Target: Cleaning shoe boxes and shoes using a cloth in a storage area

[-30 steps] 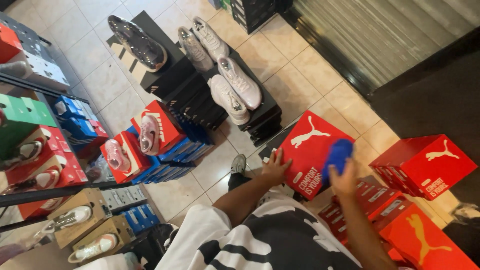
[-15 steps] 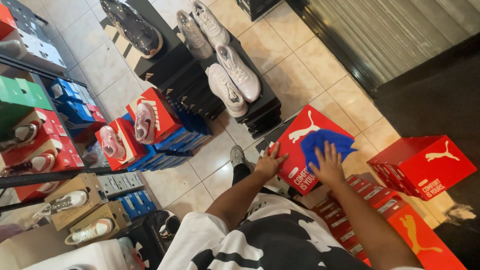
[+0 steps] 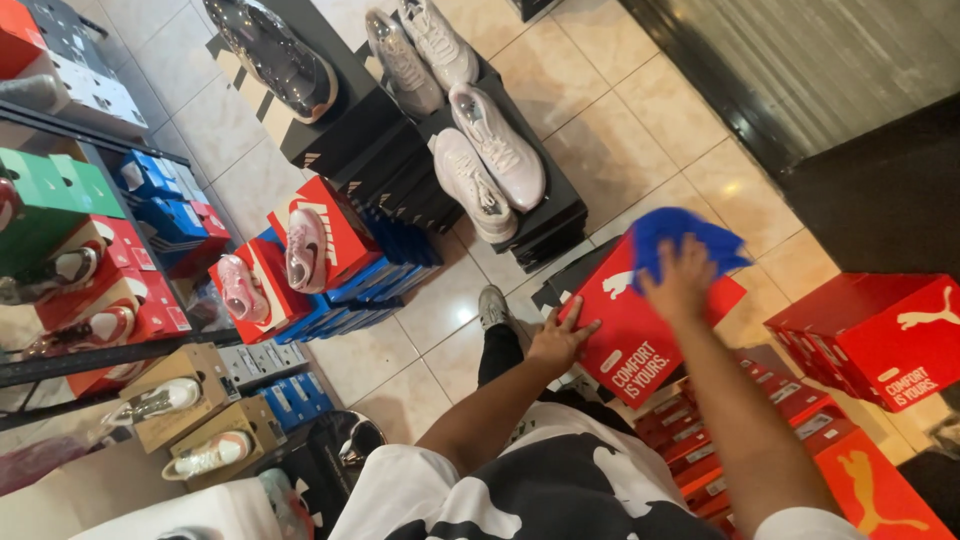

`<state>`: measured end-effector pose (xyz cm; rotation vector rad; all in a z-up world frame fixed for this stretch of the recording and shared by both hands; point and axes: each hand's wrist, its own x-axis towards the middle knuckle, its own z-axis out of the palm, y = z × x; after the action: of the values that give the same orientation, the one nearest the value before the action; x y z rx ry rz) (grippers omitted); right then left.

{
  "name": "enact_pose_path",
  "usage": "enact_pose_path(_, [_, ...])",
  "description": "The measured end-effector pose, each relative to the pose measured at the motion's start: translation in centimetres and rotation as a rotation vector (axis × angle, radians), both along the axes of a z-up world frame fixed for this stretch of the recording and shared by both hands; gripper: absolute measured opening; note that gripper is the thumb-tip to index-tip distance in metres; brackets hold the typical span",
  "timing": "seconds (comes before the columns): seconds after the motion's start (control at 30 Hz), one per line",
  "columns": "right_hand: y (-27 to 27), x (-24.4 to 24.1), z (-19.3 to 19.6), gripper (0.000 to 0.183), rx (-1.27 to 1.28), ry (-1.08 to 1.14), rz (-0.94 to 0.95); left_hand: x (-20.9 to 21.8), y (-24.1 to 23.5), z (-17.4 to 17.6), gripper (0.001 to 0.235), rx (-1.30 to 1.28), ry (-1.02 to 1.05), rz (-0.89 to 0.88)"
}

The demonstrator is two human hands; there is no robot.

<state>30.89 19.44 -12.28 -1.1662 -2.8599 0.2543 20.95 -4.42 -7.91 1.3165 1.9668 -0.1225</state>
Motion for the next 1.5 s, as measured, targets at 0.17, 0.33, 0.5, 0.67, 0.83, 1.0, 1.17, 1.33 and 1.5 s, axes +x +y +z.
enact_pose_path(0.17, [10.6, 5.1, -6.4, 0.067, -0.439, -0.196, -0.441, -0.3, -0.2, -1.1, 0.077, 0.012, -0.036, 0.018])
enact_pose_path(0.33, [8.7, 3.6, -3.5, 0.067, -0.544, -0.222, -0.489, -0.3, 0.1, -2.3, 0.079, 0.026, -0.033, 0.020])
enact_pose_path(0.5, [-3.4, -0.9, -0.2, 0.068, 0.029, 0.245, 0.036, -0.1, -0.4, -2.3, 0.080, 0.040, -0.022, 0.023])
enact_pose_path(0.67, [-10.1, 6.3, -2.5, 0.069, -0.239, 0.072, 0.297, 0.7, -2.3, -7.3, 0.057, 0.264, 0.107, -0.056])
enact_pose_path(0.83, [-3.9, 9.7, -4.3, 0.072, 0.044, -0.035, 0.236, -0.7, -0.8, -4.1, 0.079, 0.129, -0.018, -0.023])
enact_pose_path(1.0, [-2.7, 3.7, -0.1, 0.070, -0.029, 0.101, -0.119, -1.0, -1.0, -4.2, 0.080, 0.131, -0.032, 0.005])
enact_pose_path(1.17, [-9.5, 4.3, -1.7, 0.067, -0.369, 0.209, -0.020, 0.0, 0.2, -1.2, 0.088, 0.546, 0.110, -0.029])
enact_pose_path(1.33, [-13.2, 9.8, 0.0, 0.068, -0.172, 0.383, -0.268, 0.8, 2.6, -7.1, 0.085, 0.700, 0.259, -0.325])
enact_pose_path(1.5, [-15.4, 10.6, -0.2, 0.119, -0.666, 0.059, -0.400, -2.8, 9.6, -5.0, 0.084, 0.685, 0.395, 0.036])
